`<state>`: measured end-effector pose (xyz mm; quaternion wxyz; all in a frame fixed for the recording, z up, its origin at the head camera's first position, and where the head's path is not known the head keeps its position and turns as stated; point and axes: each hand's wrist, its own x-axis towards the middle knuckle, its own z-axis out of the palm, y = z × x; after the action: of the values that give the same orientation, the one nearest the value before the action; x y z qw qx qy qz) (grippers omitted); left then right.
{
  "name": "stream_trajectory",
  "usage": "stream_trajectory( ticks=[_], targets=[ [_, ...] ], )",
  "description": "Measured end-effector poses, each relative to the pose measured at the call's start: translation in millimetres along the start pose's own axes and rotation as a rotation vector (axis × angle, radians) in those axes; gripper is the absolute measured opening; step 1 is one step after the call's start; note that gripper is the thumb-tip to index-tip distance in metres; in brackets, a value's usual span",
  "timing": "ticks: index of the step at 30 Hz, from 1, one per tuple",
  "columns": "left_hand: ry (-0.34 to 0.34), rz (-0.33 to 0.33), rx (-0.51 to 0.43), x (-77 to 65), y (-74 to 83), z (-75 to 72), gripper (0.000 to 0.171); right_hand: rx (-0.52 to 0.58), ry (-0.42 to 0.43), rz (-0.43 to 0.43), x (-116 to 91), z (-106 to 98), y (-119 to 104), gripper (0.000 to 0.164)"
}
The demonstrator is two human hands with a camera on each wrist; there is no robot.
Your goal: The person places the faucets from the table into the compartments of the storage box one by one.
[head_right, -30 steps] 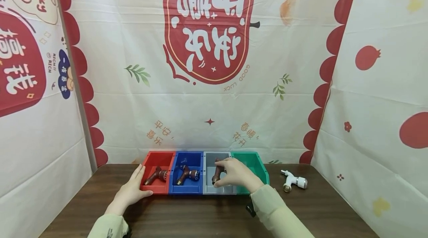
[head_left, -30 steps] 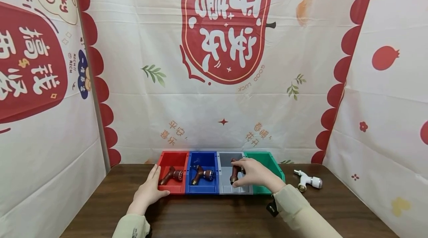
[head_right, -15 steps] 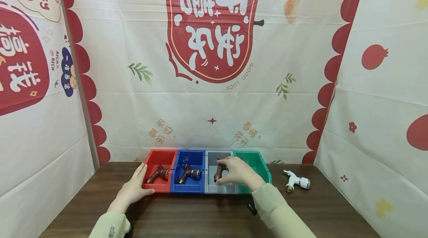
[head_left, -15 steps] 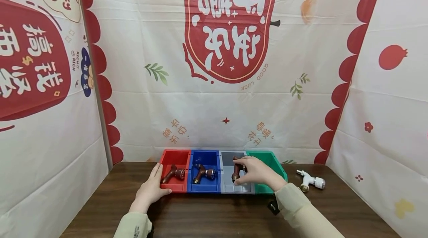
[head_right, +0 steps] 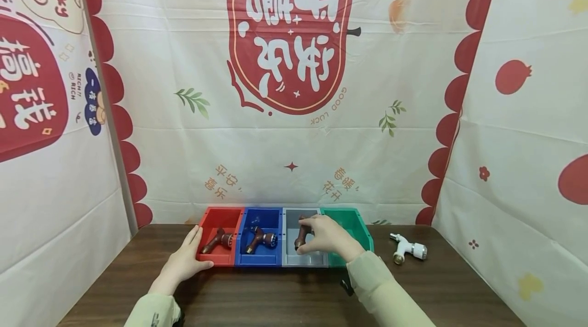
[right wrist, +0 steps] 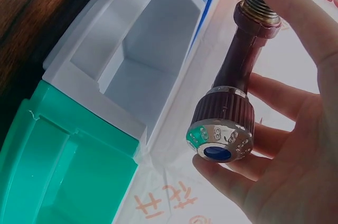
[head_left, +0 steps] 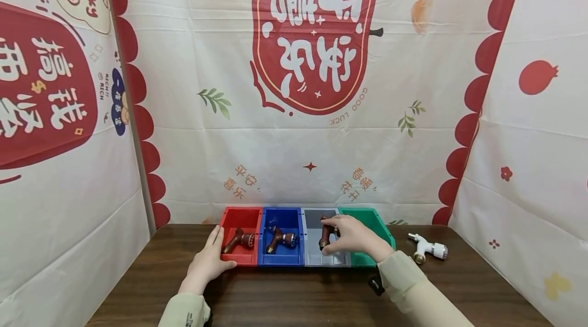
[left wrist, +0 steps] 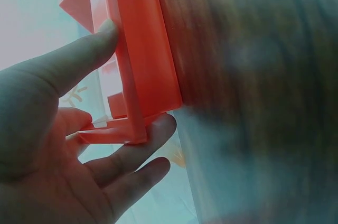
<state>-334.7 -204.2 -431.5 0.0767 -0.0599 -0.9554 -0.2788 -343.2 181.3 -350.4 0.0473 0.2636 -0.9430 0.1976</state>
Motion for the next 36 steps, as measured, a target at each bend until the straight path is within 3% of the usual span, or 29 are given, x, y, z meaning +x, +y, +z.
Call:
stream_trajectory(
  ticks=[36],
  targets=[
    [0.007, 0.001, -0.004, -0.8, -0.1, 0.8, 0.102, 0.0, -0.019, 0.014, 10, -2, 6, 0.077]
  ],
)
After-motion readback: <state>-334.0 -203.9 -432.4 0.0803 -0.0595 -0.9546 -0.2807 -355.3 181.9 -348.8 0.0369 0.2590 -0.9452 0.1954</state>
